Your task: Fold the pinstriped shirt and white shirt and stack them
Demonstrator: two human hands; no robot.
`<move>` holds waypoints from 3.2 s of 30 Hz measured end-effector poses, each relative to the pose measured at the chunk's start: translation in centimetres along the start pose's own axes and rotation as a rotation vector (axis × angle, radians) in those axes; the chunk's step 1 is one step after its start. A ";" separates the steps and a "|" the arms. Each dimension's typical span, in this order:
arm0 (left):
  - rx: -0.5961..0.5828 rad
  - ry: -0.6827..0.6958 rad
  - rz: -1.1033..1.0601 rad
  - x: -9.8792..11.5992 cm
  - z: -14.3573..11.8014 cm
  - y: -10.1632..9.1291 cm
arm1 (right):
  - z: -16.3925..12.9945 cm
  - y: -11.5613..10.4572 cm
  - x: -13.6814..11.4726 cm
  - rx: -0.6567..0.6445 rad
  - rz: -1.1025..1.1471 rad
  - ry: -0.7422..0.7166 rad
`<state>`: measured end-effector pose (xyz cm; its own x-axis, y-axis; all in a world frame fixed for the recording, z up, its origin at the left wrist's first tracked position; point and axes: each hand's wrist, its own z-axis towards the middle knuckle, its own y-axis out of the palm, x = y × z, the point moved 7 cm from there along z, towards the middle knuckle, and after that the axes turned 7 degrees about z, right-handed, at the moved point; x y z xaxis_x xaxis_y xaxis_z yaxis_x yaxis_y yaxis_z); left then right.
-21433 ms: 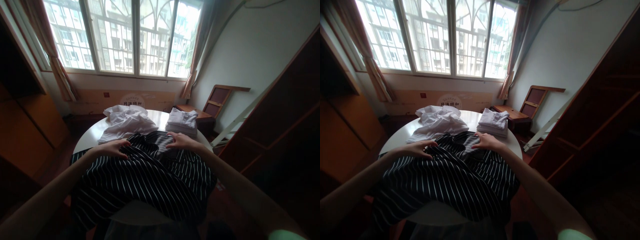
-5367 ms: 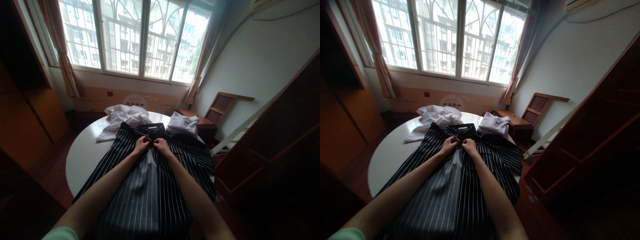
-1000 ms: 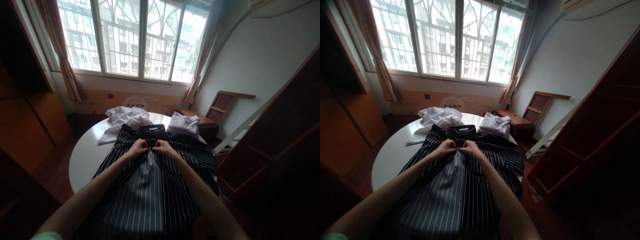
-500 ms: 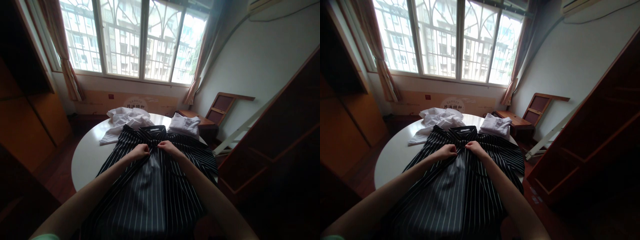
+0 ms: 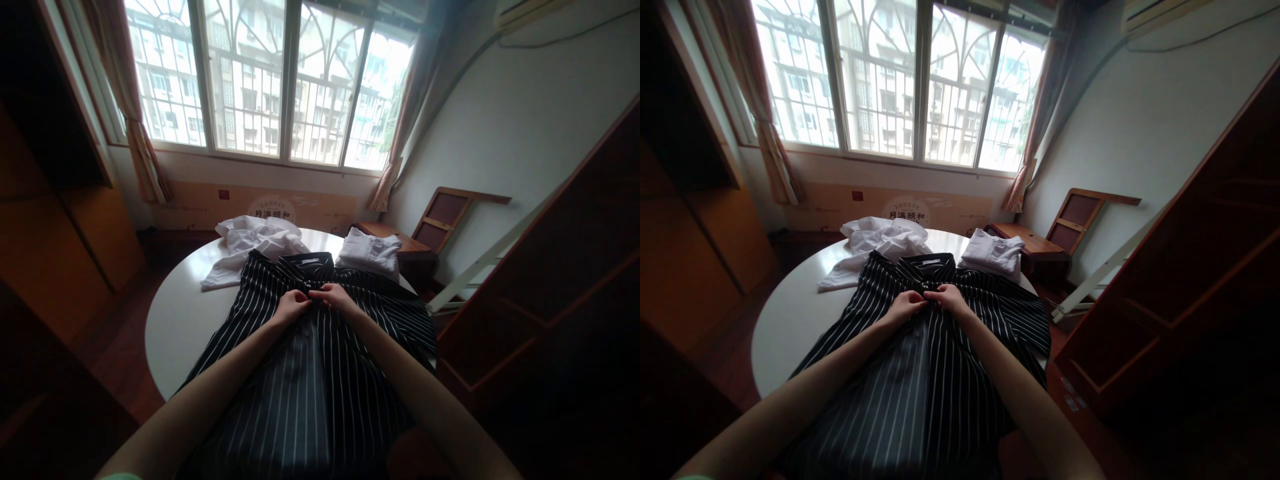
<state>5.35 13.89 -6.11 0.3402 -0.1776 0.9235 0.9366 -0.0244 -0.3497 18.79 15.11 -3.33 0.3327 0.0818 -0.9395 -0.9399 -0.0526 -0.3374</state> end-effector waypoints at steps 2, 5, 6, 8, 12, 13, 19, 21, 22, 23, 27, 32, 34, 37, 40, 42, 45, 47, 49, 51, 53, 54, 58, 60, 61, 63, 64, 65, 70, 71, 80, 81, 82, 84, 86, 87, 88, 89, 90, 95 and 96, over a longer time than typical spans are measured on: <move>-0.003 0.003 0.021 -0.1 -0.1 -0.1 | -0.4 -0.6 0.2 0.025 -0.092 0.020; 0.007 0.031 0.063 0.4 -0.3 -0.2 | -1.0 -1.7 -0.1 0.109 -0.142 0.032; 0.012 0.043 0.079 0.5 -0.4 -0.2 | -1.3 -1.9 0.0 0.113 -0.105 0.066; 0.018 0.065 0.106 0.7 -0.5 -0.2 | -1.8 -1.7 0.4 0.083 0.046 0.167; 0.043 0.074 0.153 0.7 -0.1 -0.4 | -2.4 -0.8 1.1 0.054 0.365 0.305; 0.053 0.067 0.158 0.5 0.1 -0.6 | -2.3 -0.6 1.3 0.075 0.402 0.315; 0.066 0.094 0.098 0.0 1.2 -1.2 | -1.1 0.6 2.1 0.186 0.412 0.275; 0.053 0.105 0.077 -0.1 1.2 -1.3 | -1.0 0.7 2.1 0.214 0.364 0.214; 0.048 0.105 0.076 -0.1 1.2 -1.3 | -1.0 0.6 1.9 0.226 0.305 0.168; 0.045 0.104 0.084 -0.1 1.1 -1.3 | -1.1 0.5 1.6 0.234 0.229 0.116; 0.050 0.132 0.164 0.6 0.4 -1.2 | -1.6 0.4 0.8 0.244 0.003 0.001; 0.013 0.223 0.181 2.1 -0.4 -0.8 | -1.8 0.8 1.6 0.216 0.145 0.091; -0.012 0.251 0.233 2.5 -0.4 -0.7 | -1.9 0.9 1.9 0.195 0.230 0.119; -0.028 0.255 0.312 2.5 -0.2 -0.7 | -1.9 1.1 2.1 0.155 0.328 0.140; -0.042 0.229 0.349 2.3 -0.1 -0.6 | -1.9 1.1 2.3 0.137 0.380 0.177; -0.042 0.211 0.361 2.2 0.0 -0.5 | -1.9 1.1 2.5 0.129 0.402 0.204; -0.030 0.206 0.362 2.0 -0.1 -0.4 | -1.9 1.1 2.6 0.121 0.421 0.218; -0.018 0.214 0.350 2.0 -0.2 -0.5 | -1.8 1.1 2.8 0.112 0.431 0.223; -0.006 0.223 0.333 2.1 -0.2 -0.6 | -1.9 1.2 2.9 0.090 0.442 0.231; 0.005 0.230 0.310 2.2 -0.3 -0.8 | -1.9 1.2 2.9 0.079 0.433 0.229; 0.016 0.226 0.266 2.4 -0.4 -0.9 | -1.9 1.1 2.9 0.093 0.400 0.211; 0.022 0.220 0.240 2.4 -0.5 -0.9 | -1.9 1.0 2.8 0.104 0.381 0.199; 0.051 0.194 0.149 2.5 -0.7 -1.0 | -1.8 1.0 2.5 0.121 0.332 0.162; 0.070 0.183 0.122 2.4 -0.8 -1.1 | -1.8 1.0 2.4 0.124 0.317 0.162; 0.076 0.177 0.112 2.3 -0.8 -1.1 | -1.7 1.1 2.4 0.125 0.313 0.165; 0.070 0.169 0.097 2.2 -0.7 -1.1 | -1.6 1.2 2.4 0.118 0.308 0.168; 0.061 0.169 0.092 2.2 -0.7 -1.0 | -1.6 1.2 2.4 0.111 0.307 0.168; 0.051 0.171 0.089 2.1 -0.7 -0.9 | -1.6 1.2 2.4 0.103 0.309 0.166; 0.021 0.171 0.075 2.2 -0.7 -0.8 | -1.6 1.1 2.1 0.088 0.325 0.162; 0.018 0.170 0.075 2.2 -0.8 -0.8 | -1.7 1.0 2.1 0.087 0.326 0.163; 0.028 0.224 0.195 2.4 -1.0 -0.6 | -1.8 0.0 1.1 0.197 0.321 0.103; 0.031 0.232 0.212 2.5 -1.1 -0.6 | -1.8 -0.1 1.0 0.207 0.300 0.084; 0.036 0.239 0.222 2.5 -1.1 -0.6 | -1.8 -0.1 0.7 0.215 0.266 0.057; 0.047 0.248 0.221 2.7 -1.2 -0.7 | -1.9 0.0 0.2 0.227 0.162 -0.020; 0.054 0.250 0.207 2.8 -1.3 -0.7 | -2.1 0.2 -0.3 0.223 0.052 -0.104; 0.055 0.249 0.200 2.9 -1.3 -0.8 | -2.2 0.3 -0.5 0.218 0.015 -0.134; 0.059 0.248 0.195 2.9 -1.3 -0.8 | -2.3 0.4 -0.5 0.214 -0.007 -0.151; 0.064 0.245 0.192 2.9 -1.3 -0.8 | -2.4 0.4 -0.6 0.210 -0.015 -0.160; 0.069 0.241 0.192 2.9 -1.3 -0.9 | -2.4 0.4 -0.6 0.208 -0.016 -0.163; 0.061 0.209 0.169 2.8 -1.4 -1.0 | -2.5 0.4 -0.7 0.193 -0.019 -0.148; 0.057 0.201 0.160 2.8 -1.4 -1.0 | -2.6 0.4 -0.8 0.189 -0.022 -0.145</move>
<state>5.21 12.03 -3.43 0.4662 -0.3670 0.8050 0.8773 0.0745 -0.4741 18.32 12.48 -2.86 0.3510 0.2241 -0.9091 -0.9350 0.1366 -0.3273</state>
